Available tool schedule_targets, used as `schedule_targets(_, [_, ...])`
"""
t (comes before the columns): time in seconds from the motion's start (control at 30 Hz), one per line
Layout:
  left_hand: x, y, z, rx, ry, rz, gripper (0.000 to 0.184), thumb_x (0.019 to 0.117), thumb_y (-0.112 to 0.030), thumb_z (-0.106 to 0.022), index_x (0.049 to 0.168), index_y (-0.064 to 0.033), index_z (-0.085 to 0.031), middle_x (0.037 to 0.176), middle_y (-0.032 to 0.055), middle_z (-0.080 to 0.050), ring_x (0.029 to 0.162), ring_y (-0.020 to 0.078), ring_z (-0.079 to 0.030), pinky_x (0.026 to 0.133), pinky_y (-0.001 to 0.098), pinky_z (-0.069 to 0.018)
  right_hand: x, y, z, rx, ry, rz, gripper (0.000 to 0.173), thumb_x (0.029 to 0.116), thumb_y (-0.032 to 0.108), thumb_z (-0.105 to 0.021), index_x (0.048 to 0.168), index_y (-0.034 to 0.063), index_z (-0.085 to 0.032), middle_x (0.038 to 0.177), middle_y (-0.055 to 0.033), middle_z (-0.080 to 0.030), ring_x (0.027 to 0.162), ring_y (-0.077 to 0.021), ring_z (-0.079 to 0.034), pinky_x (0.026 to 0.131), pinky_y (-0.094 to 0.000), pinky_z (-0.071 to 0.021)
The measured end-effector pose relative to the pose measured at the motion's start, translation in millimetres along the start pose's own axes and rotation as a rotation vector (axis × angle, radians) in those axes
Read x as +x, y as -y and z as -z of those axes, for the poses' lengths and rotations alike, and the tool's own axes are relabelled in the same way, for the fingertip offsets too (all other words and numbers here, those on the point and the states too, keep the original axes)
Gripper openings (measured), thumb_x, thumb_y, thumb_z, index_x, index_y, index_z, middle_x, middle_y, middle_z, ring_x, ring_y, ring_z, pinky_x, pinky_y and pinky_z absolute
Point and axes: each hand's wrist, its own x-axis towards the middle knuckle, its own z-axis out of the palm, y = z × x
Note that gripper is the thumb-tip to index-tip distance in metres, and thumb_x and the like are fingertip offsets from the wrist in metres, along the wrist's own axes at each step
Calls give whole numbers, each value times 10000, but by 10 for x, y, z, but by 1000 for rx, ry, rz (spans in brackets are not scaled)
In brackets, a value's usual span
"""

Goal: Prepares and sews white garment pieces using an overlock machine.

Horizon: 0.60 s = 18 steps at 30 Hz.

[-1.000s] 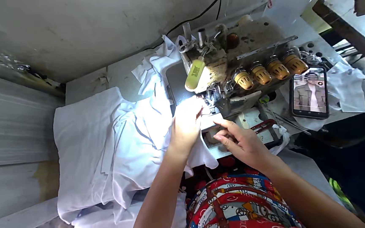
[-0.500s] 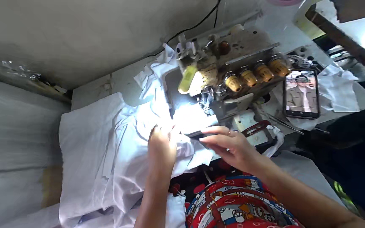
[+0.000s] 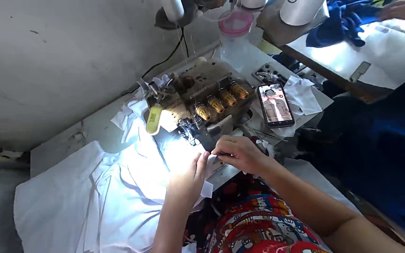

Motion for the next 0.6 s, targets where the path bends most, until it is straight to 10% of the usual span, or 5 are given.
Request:
schedule_targets(0.1, [61, 136, 32, -331, 136, -60, 229, 1036, -282, -545, 958, -112, -676, 752, -94, -592, 670, -33, -551, 642, 177, -470, -66, 110, -12, 81, -50, -12, 108, 966, 116, -652, 994, 33, -714, 938, -117, -709, 812, -149, -673, 715, -258, -547])
schedule_targets(0.27, [-38, 240, 3, -532, -123, -282, 145, 961, -175, -659, 984, -33, -653, 855, -68, -656, 738, -71, -590, 667, 99, -501, -84, 222, -12, 629, 91, -252, 700, 883, 308, -783, 1412, -59, -508, 1329, -147, -567, 766, 41, -555, 640, -117, -479])
schedule_targets(0.43, [-142, 193, 57, -408, -200, -303, 122, 942, -139, -666, 993, -29, -680, 905, -40, -698, 821, -63, -634, 751, 100, -526, 12, 298, -149, 781, 18, -317, 242, 980, 163, -658, 1092, -52, -642, 895, 11, -653, 690, 74, -539, 621, -105, -460])
schedule_targets(0.6, [-139, 222, 33, -441, -284, -305, 144, 935, -175, -688, 957, -34, -710, 828, -75, -680, 711, -98, -578, 647, 66, -486, 47, 301, -207, 781, -24, -311, 163, 994, 125, -635, 1017, -33, -669, 838, 36, -653, 696, 80, -555, 630, -95, -466])
